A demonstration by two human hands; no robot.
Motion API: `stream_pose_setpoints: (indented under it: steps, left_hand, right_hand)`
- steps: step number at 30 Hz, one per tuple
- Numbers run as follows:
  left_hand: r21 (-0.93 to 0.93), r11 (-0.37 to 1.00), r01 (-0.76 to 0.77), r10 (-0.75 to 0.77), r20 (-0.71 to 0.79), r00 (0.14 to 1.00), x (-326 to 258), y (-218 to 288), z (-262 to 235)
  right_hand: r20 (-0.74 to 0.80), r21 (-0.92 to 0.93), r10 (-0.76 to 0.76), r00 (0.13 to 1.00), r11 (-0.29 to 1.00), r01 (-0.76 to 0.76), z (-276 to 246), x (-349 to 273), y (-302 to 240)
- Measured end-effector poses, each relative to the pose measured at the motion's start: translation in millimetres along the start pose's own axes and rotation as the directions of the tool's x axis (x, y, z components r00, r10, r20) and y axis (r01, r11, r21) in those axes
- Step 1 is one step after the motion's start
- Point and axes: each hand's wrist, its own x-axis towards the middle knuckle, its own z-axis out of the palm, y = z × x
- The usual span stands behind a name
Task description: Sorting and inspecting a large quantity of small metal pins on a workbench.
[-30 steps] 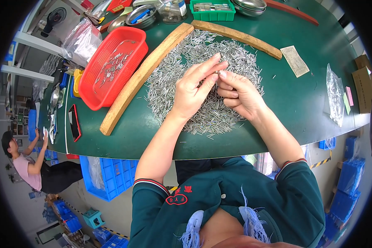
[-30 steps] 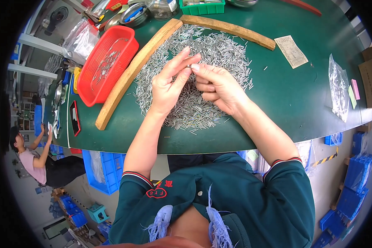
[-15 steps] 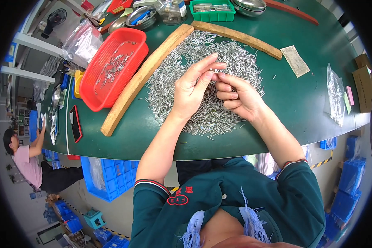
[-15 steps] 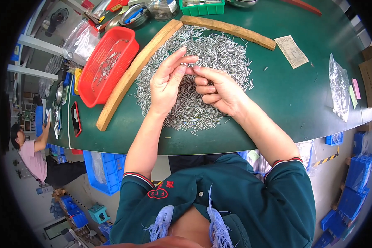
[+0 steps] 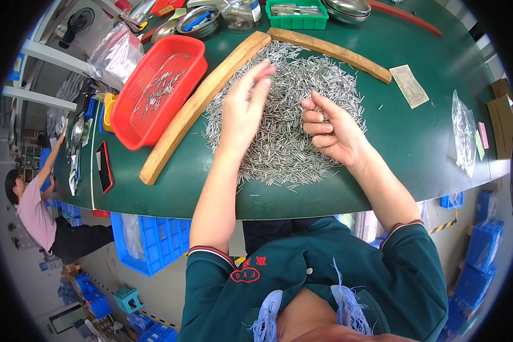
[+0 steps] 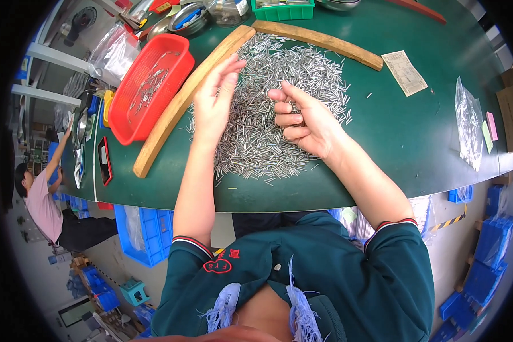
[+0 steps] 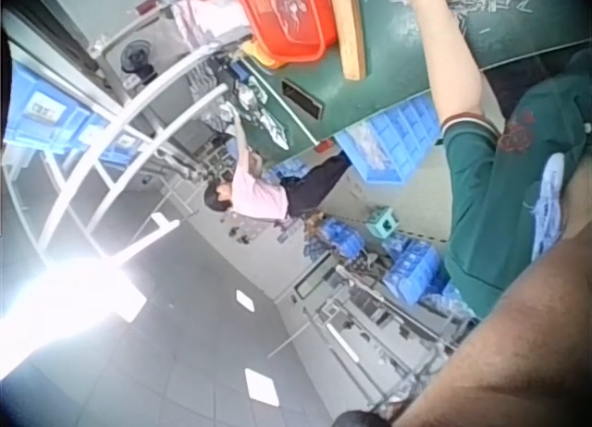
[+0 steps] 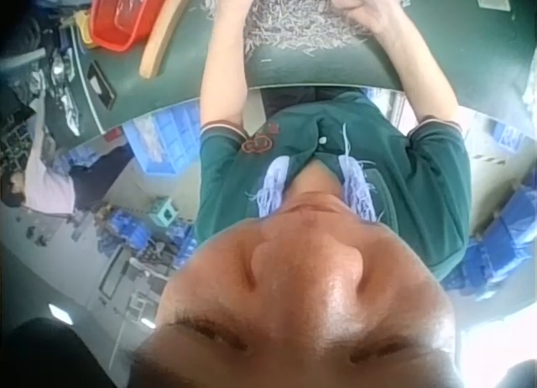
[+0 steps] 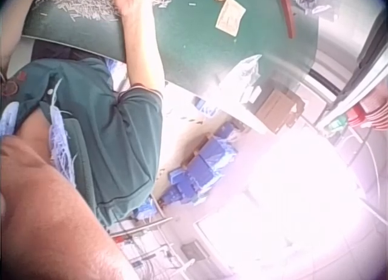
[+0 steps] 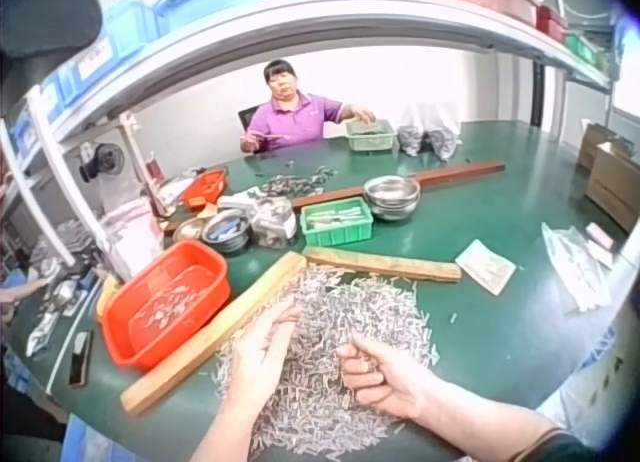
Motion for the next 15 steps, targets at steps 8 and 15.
stream_pose_setpoints:
  steps: [8, 15]
  left_hand:
    - [0.854, 0.511, 0.095, -0.270, 0.055, 0.961, 9, -15, -23]
    - [0.645, 0.763, 0.043, -0.290, 0.282, 0.914, 4, -11, -21]
  right_hand:
    - [0.035, 0.019, -0.056, 0.998, 0.998, 0.055, 0, 1, 0]
    - [0.017, -0.026, -0.086, 0.996, 0.996, 0.087, 2, 0, 2]
